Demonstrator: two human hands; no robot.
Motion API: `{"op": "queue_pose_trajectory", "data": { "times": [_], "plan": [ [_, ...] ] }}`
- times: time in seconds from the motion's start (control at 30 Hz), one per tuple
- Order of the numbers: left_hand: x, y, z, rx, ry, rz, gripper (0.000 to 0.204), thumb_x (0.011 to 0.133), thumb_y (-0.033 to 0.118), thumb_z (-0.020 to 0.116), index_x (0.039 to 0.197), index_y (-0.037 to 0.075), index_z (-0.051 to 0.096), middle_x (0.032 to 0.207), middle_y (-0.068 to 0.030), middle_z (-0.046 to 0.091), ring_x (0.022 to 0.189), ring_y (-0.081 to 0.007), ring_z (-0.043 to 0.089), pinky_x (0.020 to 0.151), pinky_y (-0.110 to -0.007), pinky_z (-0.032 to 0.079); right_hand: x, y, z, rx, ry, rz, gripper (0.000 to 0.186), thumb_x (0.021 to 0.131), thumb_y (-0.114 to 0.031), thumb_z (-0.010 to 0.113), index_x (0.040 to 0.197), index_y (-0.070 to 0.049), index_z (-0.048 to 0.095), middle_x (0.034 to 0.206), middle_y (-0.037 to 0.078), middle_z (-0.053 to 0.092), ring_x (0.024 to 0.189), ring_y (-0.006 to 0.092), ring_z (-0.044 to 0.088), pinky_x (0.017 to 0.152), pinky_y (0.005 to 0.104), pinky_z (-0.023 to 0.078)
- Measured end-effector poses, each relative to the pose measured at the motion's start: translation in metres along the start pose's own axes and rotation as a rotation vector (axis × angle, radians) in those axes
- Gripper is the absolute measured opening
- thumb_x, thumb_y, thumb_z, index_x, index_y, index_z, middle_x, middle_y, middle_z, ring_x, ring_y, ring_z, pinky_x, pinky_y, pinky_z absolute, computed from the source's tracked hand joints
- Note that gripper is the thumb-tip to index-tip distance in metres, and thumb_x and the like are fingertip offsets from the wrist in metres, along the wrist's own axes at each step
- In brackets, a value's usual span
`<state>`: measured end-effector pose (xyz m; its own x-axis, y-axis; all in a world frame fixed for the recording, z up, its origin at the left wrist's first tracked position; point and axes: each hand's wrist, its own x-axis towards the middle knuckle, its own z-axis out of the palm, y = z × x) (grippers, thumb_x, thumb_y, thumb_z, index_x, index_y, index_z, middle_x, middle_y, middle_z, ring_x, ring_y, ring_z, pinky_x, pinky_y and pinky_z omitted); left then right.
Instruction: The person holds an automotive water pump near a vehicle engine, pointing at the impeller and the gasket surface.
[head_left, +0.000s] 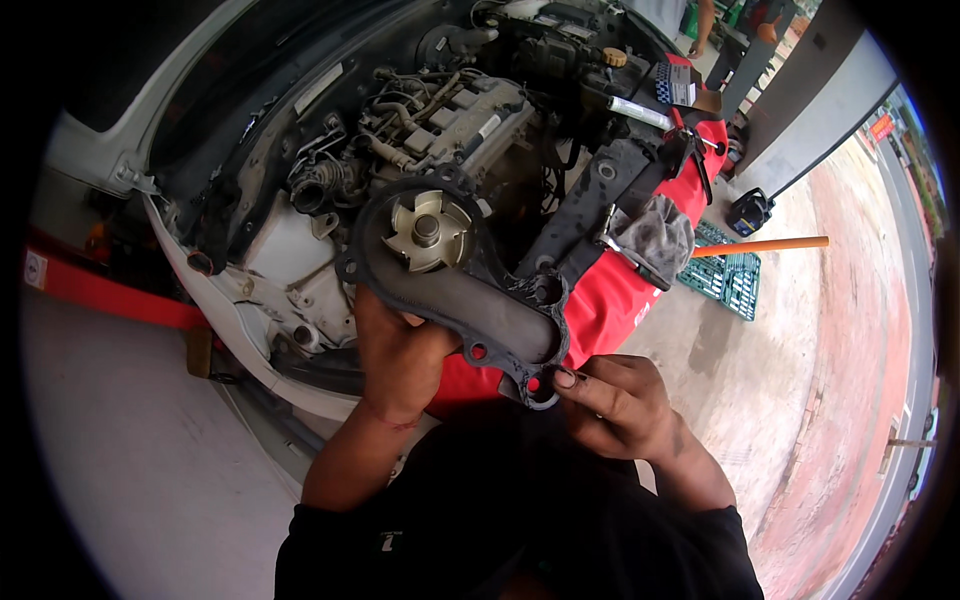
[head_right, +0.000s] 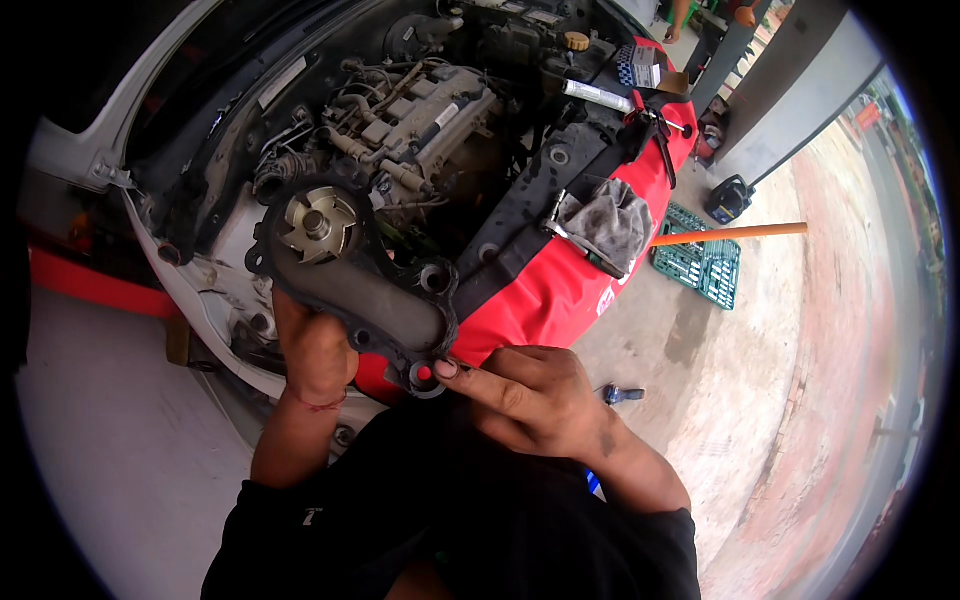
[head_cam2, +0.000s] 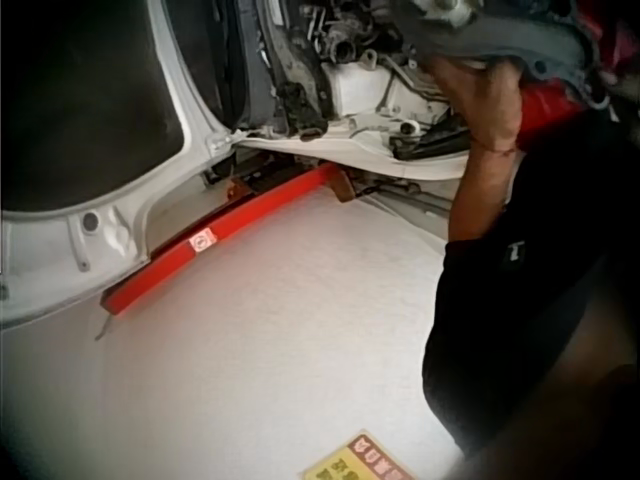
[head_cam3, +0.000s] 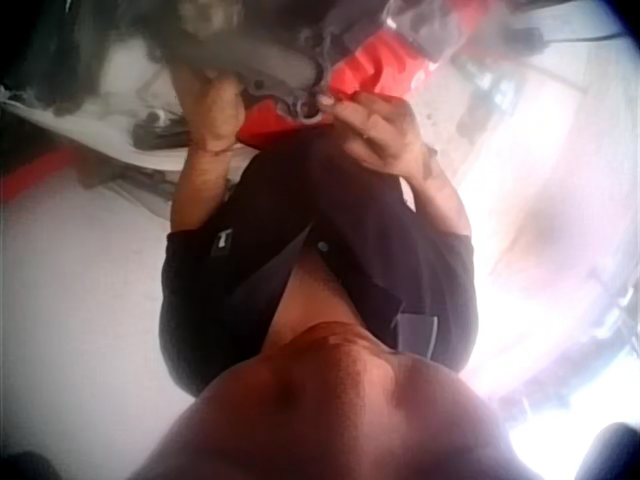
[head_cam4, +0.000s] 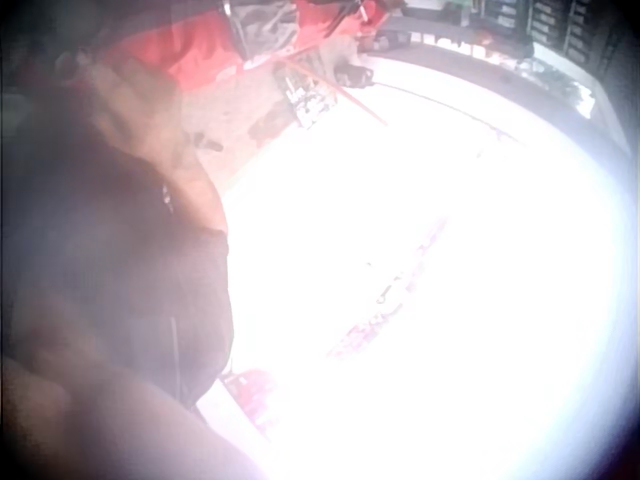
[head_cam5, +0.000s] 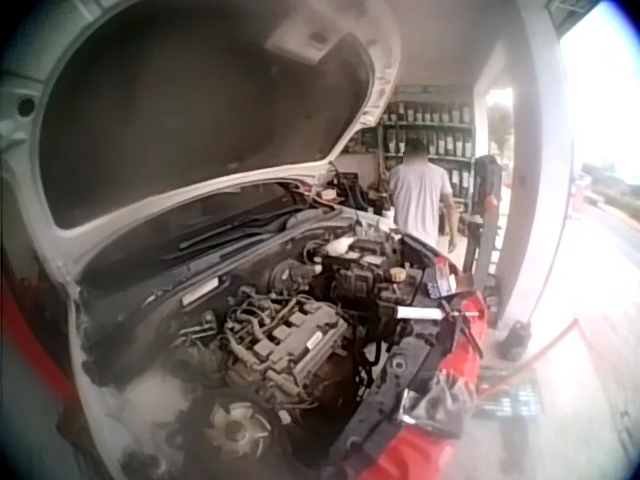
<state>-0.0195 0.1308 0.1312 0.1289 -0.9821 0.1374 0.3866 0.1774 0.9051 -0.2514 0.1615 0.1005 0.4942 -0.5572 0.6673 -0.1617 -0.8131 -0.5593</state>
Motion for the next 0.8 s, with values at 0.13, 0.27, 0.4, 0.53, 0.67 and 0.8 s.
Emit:
{"op": "queue_pose_trajectory", "data": {
  "times": [0.13, 0.27, 0.4, 0.53, 0.67, 0.8],
  "plan": [
    [0.0, -0.013, -0.01, -0.022, 0.011, -0.057, 0.054, 0.076, -0.015, 0.057, 0.128, 0.0, 0.055, 0.111, -0.0065, 0.067, 0.096, -0.0148, 0.067, 0.081, -0.029, 0.056, -0.01, 0.0, 0.004, 0.214, 0.044, 0.058, 0.059, 0.082, 0.01, 0.068, 0.14, 0.004, 0.06, 0.073, 0.007, 0.058, 0.059, 0.0219, 0.059, 0.055, 0.0351, 0.047],
    [0.003, -0.024, -0.019, -0.008, 0.047, -0.106, 0.052, 0.079, -0.016, 0.054, 0.128, 0.001, 0.057, 0.115, -0.0055, 0.067, 0.104, -0.0166, 0.065, 0.092, -0.031, 0.053, -0.019, 0.006, 0.005, 0.327, 0.159, 0.162, 0.054, 0.09, 0.01, 0.064, 0.143, 0.006, 0.056, 0.077, 0.008, 0.062, 0.066, 0.02, 0.064, 0.063, 0.0326, 0.051],
    [0.008, -0.059, -0.053, -0.049, 0.009, -0.048, 0.052, 0.089, -0.007, 0.053, 0.14, 0.003, 0.053, 0.127, -0.0112, 0.066, 0.111, -0.0236, 0.067, 0.096, -0.035, 0.055, -0.033, 0.028, -0.006, 0.281, 0.195, 0.393, 0.059, 0.095, 0.006, 0.063, 0.151, 0.003, 0.047, 0.085, 0.007, 0.066, 0.075, 0.0157, 0.067, 0.074, 0.0291, 0.053],
    [0.01, -0.074, -0.076, -0.078, 0.065, -0.139, 0.046, 0.09, -0.005, 0.059, 0.134, 0.003, 0.057, 0.129, -0.0065, 0.064, 0.114, -0.0189, 0.064, 0.097, -0.032, 0.051, -0.03, 0.053, -0.018, 0.238, 0.261, 0.567, 0.057, 0.098, 0.004, 0.063, 0.152, 0.001, 0.046, 0.089, 0.005, 0.064, 0.078, 0.0107, 0.064, 0.076, 0.0275, 0.052],
    [0.005, -0.1, -0.097, -0.16, 0.147, -0.246, 0.039, 0.097, 0.007, 0.061, 0.135, 0.004, 0.058, 0.128, -0.0062, 0.065, 0.115, -0.0203, 0.064, 0.097, -0.034, 0.053, -0.027, 0.076, -0.023, 0.109, 0.307, 0.586, 0.055, 0.1, 0.002, 0.06, 0.153, 0.0, 0.045, 0.093, 0.002, 0.064, 0.08, 0.0094, 0.062, 0.077, 0.0263, 0.052],
    [-0.005, -0.117, -0.113, -0.086, 0.037, -0.281, 0.049, 0.103, 0.034, 0.058, 0.144, 0.008, 0.054, 0.129, -0.0084, 0.066, 0.113, -0.0233, 0.068, 0.095, -0.036, 0.057, -0.036, 0.087, -0.022, 0.005, 0.331, 0.56, 0.063, 0.094, 0.009, 0.059, 0.154, -0.001, 0.044, 0.092, 0.003, 0.064, 0.081, 0.0108, 0.064, 0.074, 0.0278, 0.054]
  ]
}}
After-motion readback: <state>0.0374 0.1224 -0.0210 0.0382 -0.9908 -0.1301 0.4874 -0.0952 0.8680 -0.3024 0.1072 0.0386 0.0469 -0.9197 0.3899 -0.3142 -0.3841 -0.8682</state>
